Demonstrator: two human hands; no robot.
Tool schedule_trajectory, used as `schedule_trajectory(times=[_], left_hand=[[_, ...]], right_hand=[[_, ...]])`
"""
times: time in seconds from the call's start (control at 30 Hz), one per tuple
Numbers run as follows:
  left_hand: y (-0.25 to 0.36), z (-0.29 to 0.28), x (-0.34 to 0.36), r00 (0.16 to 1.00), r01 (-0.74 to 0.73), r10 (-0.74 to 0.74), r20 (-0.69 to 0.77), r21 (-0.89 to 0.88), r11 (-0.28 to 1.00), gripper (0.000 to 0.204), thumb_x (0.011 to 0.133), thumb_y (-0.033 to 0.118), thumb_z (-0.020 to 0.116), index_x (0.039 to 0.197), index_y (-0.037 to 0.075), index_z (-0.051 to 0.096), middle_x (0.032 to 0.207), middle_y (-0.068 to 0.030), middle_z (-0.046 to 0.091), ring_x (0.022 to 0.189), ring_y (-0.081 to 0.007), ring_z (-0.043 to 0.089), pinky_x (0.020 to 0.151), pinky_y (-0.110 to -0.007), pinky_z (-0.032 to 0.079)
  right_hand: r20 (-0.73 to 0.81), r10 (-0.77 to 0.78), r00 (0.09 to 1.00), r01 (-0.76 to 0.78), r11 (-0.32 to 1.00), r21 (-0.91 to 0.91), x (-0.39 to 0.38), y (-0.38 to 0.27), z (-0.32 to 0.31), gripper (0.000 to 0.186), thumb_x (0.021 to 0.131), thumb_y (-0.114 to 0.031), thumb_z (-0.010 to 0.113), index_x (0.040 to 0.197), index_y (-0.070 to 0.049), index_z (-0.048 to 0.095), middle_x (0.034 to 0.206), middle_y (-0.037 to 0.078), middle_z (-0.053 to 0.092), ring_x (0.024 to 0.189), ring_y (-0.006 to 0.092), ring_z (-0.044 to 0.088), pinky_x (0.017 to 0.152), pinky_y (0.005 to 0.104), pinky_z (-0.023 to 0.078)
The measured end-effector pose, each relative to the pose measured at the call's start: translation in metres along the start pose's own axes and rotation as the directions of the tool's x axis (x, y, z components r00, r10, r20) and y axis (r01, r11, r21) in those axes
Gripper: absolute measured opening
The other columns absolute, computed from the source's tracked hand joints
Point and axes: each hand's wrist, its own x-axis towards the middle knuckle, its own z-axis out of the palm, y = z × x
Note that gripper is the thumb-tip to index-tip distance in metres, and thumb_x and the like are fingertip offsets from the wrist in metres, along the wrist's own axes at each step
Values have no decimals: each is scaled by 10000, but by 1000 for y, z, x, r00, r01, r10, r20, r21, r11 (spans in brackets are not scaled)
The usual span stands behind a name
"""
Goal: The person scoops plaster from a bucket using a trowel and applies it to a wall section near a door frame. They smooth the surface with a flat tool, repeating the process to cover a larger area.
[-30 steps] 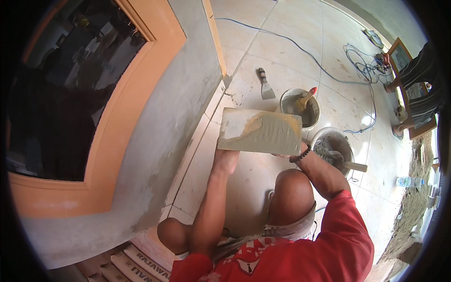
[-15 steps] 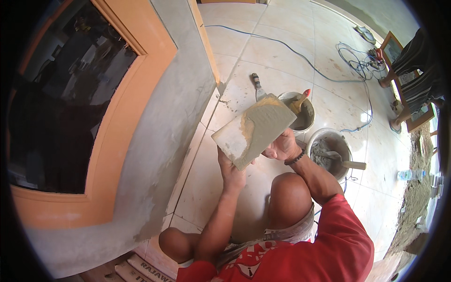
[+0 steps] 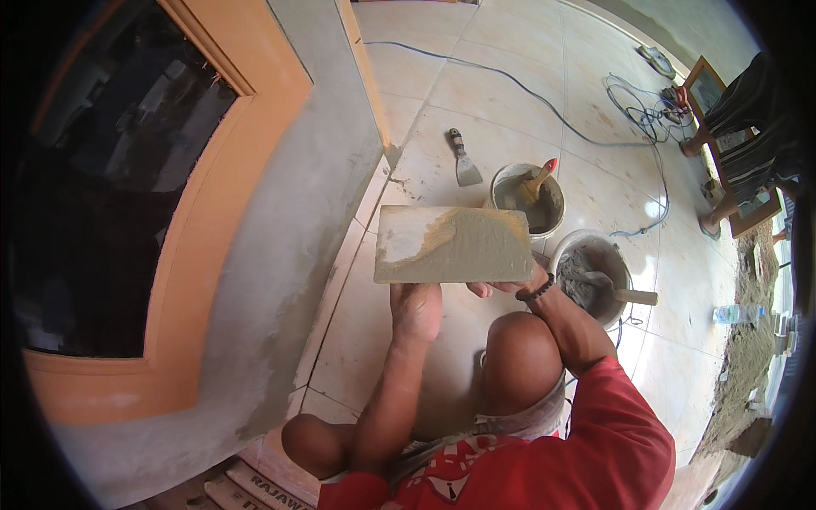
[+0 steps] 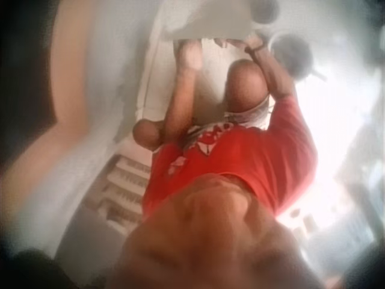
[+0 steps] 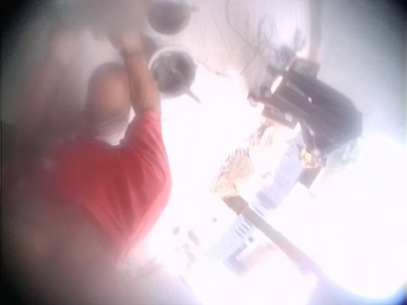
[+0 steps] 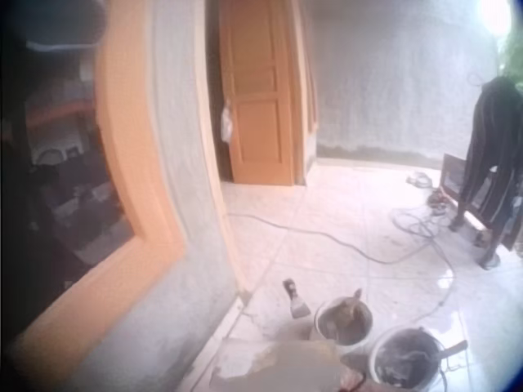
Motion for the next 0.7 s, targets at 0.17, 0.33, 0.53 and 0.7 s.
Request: schedule_trajectory(times=[0.17,0.33,0.53,0.7], left_hand=[[16,-15,10,993,87,-69,98,-186,979,498,869,171,594,1311,10,435,1277,-102,521,1191,-244,489,1019,-402,380],[13,-83,12,980,188,-200,6,-368,910,367,945,192,463,1258,1,484,1218,-133,561,1099,-264,560,953,-400,455],[-38,-136,13,992,122,-115,42,-209,970,349,970,224,411,1238,21,503,1186,-127,582,1066,-269,578,934,-378,471],[-47,-135,23,952,267,-304,36,-583,767,376,964,274,412,1212,10,515,1150,-142,592,1009,-284,605,887,-398,502]], right_hand=[[-198,134,971,-216,845,-488,-25,-40,7,348,875,-54,593,1214,-31,518,895,85,642,713,152,630,598,271,507],[-623,-521,584,-502,371,-781,-134,-110,-22,265,859,-45,564,1120,-2,577,836,62,656,715,136,620,637,257,507],[-789,-438,431,-890,-351,-291,-285,-108,-85,336,753,-214,685,1060,-85,638,978,135,665,947,335,602,788,435,496],[-854,-373,362,-781,-621,-60,-287,-84,-116,283,814,-325,617,1025,-140,651,1059,104,639,1019,315,587,819,527,431]])
